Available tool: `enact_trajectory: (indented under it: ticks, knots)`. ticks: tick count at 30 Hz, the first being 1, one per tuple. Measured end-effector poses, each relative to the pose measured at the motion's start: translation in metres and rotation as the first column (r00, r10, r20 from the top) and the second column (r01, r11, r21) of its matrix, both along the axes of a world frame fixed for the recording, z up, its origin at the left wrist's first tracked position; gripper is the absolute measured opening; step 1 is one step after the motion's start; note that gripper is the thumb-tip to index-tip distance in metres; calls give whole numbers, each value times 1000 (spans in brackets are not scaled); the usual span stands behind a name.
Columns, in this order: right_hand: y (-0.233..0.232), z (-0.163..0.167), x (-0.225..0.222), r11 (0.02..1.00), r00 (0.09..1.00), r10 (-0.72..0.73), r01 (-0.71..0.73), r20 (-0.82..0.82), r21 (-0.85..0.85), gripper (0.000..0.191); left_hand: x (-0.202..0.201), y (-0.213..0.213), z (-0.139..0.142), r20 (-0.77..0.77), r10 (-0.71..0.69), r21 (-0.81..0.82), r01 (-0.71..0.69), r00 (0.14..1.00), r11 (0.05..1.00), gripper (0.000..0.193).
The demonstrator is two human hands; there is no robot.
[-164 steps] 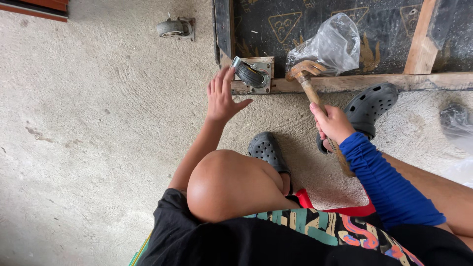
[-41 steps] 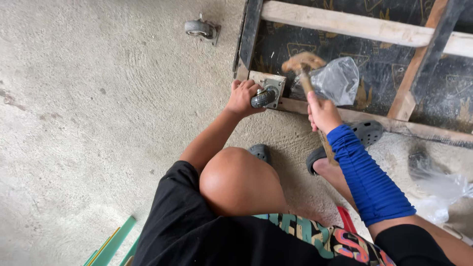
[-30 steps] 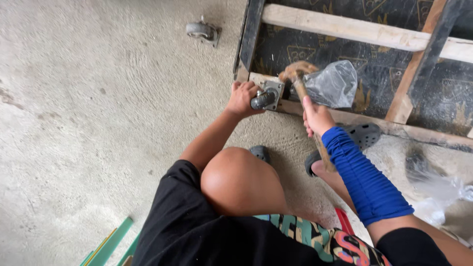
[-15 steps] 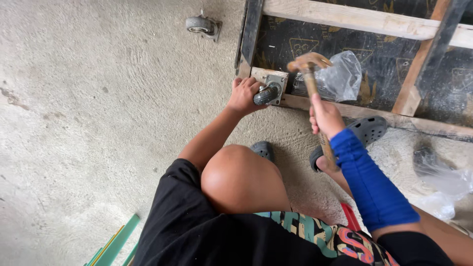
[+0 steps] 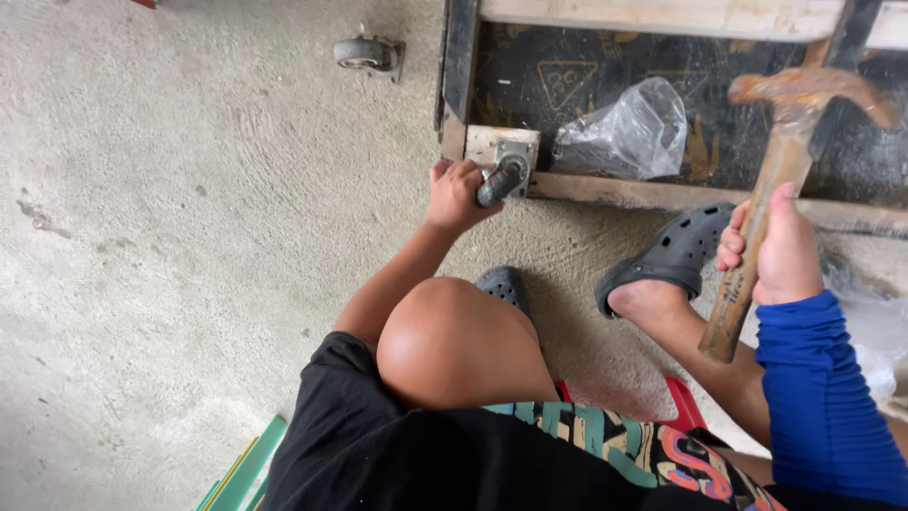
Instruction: The person is installing caster wheels onto a wooden frame. They use a hammer to drive nails through the wheel's mounting plate into the wood, securing it in place.
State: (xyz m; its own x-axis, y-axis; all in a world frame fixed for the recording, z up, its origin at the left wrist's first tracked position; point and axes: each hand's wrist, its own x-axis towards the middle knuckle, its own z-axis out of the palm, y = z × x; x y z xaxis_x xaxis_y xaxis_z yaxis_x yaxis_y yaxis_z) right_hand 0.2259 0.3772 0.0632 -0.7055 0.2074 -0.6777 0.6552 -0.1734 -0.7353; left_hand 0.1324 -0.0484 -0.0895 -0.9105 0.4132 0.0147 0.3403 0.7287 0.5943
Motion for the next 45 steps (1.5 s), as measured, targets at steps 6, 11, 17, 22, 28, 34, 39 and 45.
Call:
enact_trajectory:
  ticks: [6, 11, 17, 22, 28, 34, 39, 45]
  knots:
    - [15, 23, 7, 997, 990, -78, 77, -120, -13, 69, 7, 2, 0, 5, 11, -22, -11, 1000, 1000, 60]
    - [30, 37, 8, 996, 975, -85, 77, -207, -48, 70, -1, 3, 2, 12, 24, -90, -23, 1000, 996, 58]
    - [33, 38, 10, 984, 959, -123, 84, -253, -159, 69, -8, 2, 4, 59, 18, -169, -8, 998, 986, 53]
    - [28, 45, 13, 992, 956, -50, 15, -288, -123, 72, -4, -1, 6, 50, 0, -132, 7, 999, 991, 51]
    - [32, 57, 20, 999, 955, -25, 13, -295, -43, 72, -8, 3, 11, 97, 35, -231, -11, 995, 973, 48]
    - [27, 45, 16, 997, 963, -47, 28, -265, -76, 71, -8, 12, 16, 166, 87, -289, -36, 982, 957, 50]
    - [39, 43, 16, 998, 955, -19, 2, -296, -60, 69, -14, 13, 23, 202, 93, -301, -29, 975, 953, 46]
    - [84, 22, 33, 994, 930, -83, 52, -358, -98, 64, -16, 13, 45, 205, 73, -295, -9, 976, 955, 43]
